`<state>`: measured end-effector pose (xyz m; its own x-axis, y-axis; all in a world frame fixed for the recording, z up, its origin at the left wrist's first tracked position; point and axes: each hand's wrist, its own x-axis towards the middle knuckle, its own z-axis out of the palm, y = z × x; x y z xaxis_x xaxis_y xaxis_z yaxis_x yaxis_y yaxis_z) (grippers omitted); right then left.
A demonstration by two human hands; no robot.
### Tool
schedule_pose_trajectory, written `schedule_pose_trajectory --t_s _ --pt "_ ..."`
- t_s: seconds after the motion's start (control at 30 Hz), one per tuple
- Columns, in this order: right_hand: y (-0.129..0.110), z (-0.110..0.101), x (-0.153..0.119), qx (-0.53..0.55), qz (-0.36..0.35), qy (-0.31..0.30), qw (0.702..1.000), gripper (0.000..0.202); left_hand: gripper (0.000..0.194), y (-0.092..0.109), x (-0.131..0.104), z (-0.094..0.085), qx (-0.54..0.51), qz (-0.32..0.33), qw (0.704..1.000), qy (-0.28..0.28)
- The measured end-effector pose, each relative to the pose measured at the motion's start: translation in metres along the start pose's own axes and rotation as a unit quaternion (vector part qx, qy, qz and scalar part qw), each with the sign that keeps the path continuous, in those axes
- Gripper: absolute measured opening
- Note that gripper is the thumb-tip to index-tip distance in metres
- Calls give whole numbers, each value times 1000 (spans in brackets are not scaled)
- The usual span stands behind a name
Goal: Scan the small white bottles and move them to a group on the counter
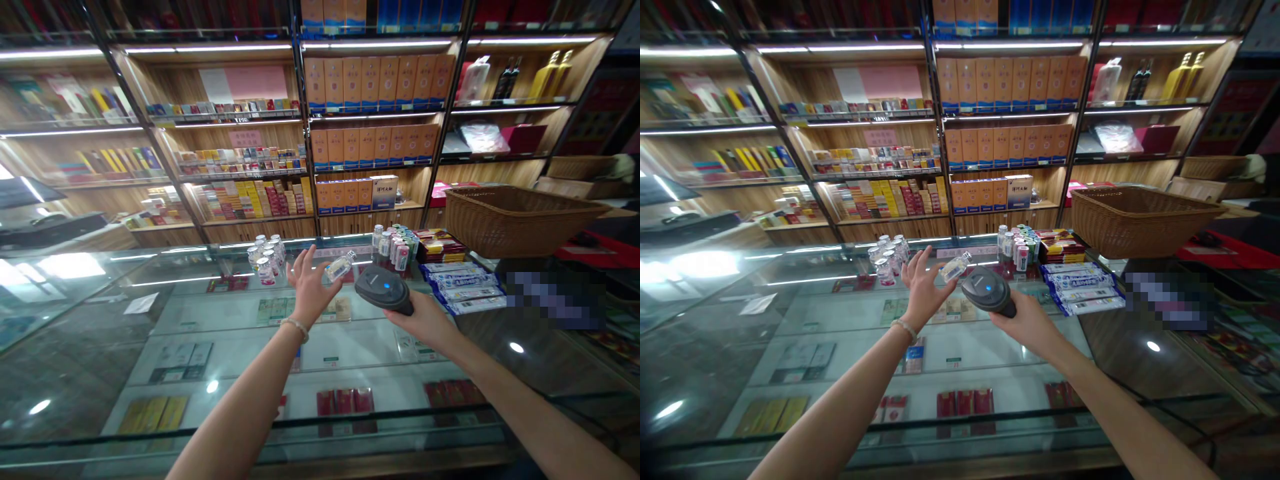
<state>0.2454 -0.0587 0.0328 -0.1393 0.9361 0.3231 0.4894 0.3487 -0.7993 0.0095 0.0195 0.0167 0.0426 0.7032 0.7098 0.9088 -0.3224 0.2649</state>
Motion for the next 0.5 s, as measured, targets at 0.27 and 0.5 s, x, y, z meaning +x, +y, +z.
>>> schedule_pose_trajectory --t_s 0.27,0.5 --pt "-1 0 -6 -16 -13 -8 1000 44 30 -1 0 3 -10 4 1000 3" --pt "-1 -3 -7 -40 -2 -21 999 42 24 -1 2 8 -8 10 1000 19"
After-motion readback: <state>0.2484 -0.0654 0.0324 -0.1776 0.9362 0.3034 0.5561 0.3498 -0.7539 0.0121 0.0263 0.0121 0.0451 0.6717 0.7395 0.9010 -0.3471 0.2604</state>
